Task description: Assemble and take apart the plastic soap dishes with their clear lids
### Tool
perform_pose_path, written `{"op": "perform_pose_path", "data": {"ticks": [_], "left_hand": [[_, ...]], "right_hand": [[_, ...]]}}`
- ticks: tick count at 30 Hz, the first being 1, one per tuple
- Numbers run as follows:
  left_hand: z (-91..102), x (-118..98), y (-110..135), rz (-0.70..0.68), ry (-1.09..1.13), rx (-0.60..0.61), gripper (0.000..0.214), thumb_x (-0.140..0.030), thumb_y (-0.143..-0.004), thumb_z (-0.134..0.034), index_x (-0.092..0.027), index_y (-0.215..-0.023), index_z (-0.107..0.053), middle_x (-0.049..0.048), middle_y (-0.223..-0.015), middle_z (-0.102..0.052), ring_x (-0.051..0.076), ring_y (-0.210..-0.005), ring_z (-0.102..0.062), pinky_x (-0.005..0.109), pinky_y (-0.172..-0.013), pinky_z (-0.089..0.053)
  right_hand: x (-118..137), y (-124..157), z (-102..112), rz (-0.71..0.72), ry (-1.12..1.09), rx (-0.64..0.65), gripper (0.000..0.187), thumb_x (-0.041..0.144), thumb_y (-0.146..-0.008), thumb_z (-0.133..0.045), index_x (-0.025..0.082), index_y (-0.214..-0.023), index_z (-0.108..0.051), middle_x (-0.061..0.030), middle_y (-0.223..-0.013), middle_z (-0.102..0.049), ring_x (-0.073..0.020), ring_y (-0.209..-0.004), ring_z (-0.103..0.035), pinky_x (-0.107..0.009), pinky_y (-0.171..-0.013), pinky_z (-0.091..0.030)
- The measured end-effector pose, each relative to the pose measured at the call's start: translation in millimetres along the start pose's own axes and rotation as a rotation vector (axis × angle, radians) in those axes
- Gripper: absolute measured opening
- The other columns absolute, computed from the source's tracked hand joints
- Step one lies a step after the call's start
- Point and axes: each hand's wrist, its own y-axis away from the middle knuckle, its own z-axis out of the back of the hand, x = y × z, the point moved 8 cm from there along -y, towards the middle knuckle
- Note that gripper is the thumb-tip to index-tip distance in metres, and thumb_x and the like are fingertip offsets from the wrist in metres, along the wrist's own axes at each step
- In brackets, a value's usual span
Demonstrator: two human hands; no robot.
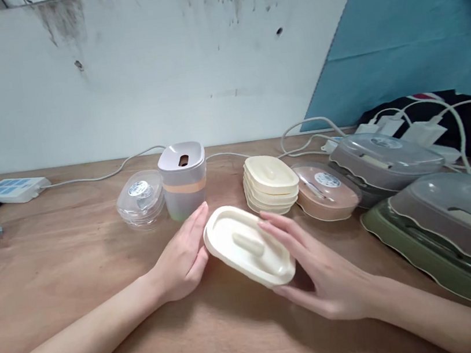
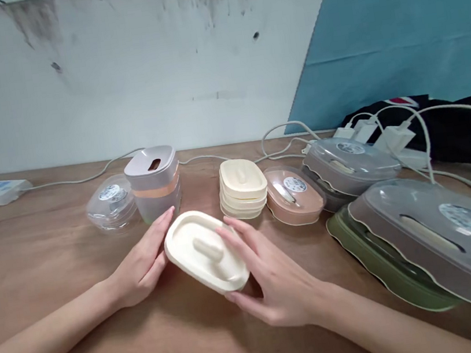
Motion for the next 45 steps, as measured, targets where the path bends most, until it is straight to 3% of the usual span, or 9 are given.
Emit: {"op": "perform_pose_path", "data": {"ticks": [3, 8, 19, 26, 30, 33, 36, 40, 45], "left_hand": [[0.4, -2.2, 0.8, -0.050, -0.028, -0.003, 0.063, -0.009, -0.080, -0.033, -0.016, -0.142, -0.021, 0.0110, -0.149, -0.020, 0.025, -0.136, -0.023, 0.044, -0.110, -0.025], [-0.2, -11.6, -1.9, -0.163, -0.059, 0.007, 0.048, -0.003, -0.073, -0.035, -0.020, -0.111, -0.059, 0.0047, -0.116, -0.062, 0.025, -0.118, -0.047, 0.046, -0.103, -0.034], [8.3, -17.1, -3.7, -0.153, -0.087, -0.053, 0.033, -0.002, -0.077, -0.039, -0.018, -0.091, -0.066, 0.0052, -0.094, -0.068, 0.019, -0.079, -0.050, 0.034, -0.071, -0.047], [8.4, -15.1, -2.7, -0.143, -0.147, -0.093, 0.034, 0.000, -0.073, -0.040, -0.021, -0.084, -0.065, 0.0021, -0.085, -0.067, 0.019, -0.081, -0.053, 0.034, -0.075, -0.042], [39.6, -25.8, -1.9, -0.174, -0.238, -0.319, 0.034, -0.004, -0.078, -0.042, -0.024, -0.098, -0.060, 0.0039, -0.104, -0.061, 0.021, -0.096, -0.053, 0.038, -0.084, -0.042], [82.4, -32.7, -10.0, -0.088, -0.406, -0.548, 0.034, -0.012, -0.082, -0.048, -0.029, -0.111, -0.052, 0.0031, -0.127, -0.044, 0.023, -0.115, -0.044, 0.040, -0.095, -0.037], [125.5, -36.7, -31.5, 0.042, -0.545, -0.705, 0.046, -0.035, -0.084, -0.055, -0.027, -0.127, -0.042, 0.0037, -0.141, -0.028, 0.029, -0.126, -0.031, 0.045, -0.103, -0.029], [150.5, -22.3, -75.2, 0.198, -0.515, -0.627, 0.067, -0.057, -0.081, -0.053, -0.029, -0.137, -0.027, 0.0034, -0.145, -0.023, 0.031, -0.132, -0.020, 0.050, -0.106, -0.021], [138.2, 4.8, -101.9, 0.309, -0.439, -0.468, 0.057, -0.055, -0.080, -0.054, -0.018, -0.124, -0.050, 0.0108, -0.135, -0.040, 0.030, -0.121, -0.041, 0.044, -0.098, -0.034]], "right_hand": [[-11.7, 5.1, -14.8, -0.012, -0.105, 0.141, 0.081, 0.030, -0.081, -0.054, 0.021, -0.143, -0.003, -0.0172, -0.147, -0.017, -0.0301, -0.135, -0.023, -0.047, -0.103, -0.035], [-27.3, 5.0, -13.1, -0.103, -0.163, 0.143, 0.073, 0.023, -0.085, -0.049, 0.025, -0.143, -0.004, -0.0134, -0.150, -0.014, -0.0262, -0.137, -0.021, -0.046, -0.107, -0.031], [-26.6, 5.0, -14.7, -0.102, -0.114, 0.128, 0.070, 0.019, -0.085, -0.045, 0.026, -0.143, -0.007, -0.0132, -0.150, -0.018, -0.0267, -0.137, -0.021, -0.049, -0.106, -0.030], [-26.5, 3.7, -15.1, -0.095, -0.081, 0.130, 0.067, 0.022, -0.085, -0.047, 0.023, -0.143, -0.016, -0.0118, -0.150, -0.021, -0.0258, -0.137, -0.020, -0.049, -0.107, -0.030], [-27.2, 3.8, -15.7, -0.095, -0.077, 0.130, 0.064, 0.023, -0.085, -0.047, 0.022, -0.143, -0.018, -0.0129, -0.150, -0.021, -0.0260, -0.137, -0.021, -0.048, -0.106, -0.032], [-28.2, 4.5, -17.0, -0.085, -0.071, 0.119, 0.063, 0.024, -0.086, -0.046, 0.022, -0.142, -0.018, -0.0138, -0.150, -0.020, -0.0260, -0.136, -0.022, -0.048, -0.105, -0.032], [-28.7, 4.8, -17.3, -0.074, -0.076, 0.102, 0.062, 0.025, -0.086, -0.046, 0.022, -0.142, -0.019, -0.0140, -0.149, -0.021, -0.0264, -0.136, -0.023, -0.047, -0.105, -0.033], [-28.2, 4.3, -16.6, -0.074, -0.079, 0.104, 0.061, 0.025, -0.086, -0.047, 0.023, -0.141, -0.021, -0.0141, -0.149, -0.022, -0.0270, -0.135, -0.027, -0.047, -0.104, -0.035], [-25.7, 2.9, -14.9, -0.087, -0.074, 0.131, 0.061, 0.024, -0.085, -0.047, 0.022, -0.141, -0.022, -0.0144, -0.149, -0.023, -0.0270, -0.134, -0.028, -0.047, -0.103, -0.036]]}}
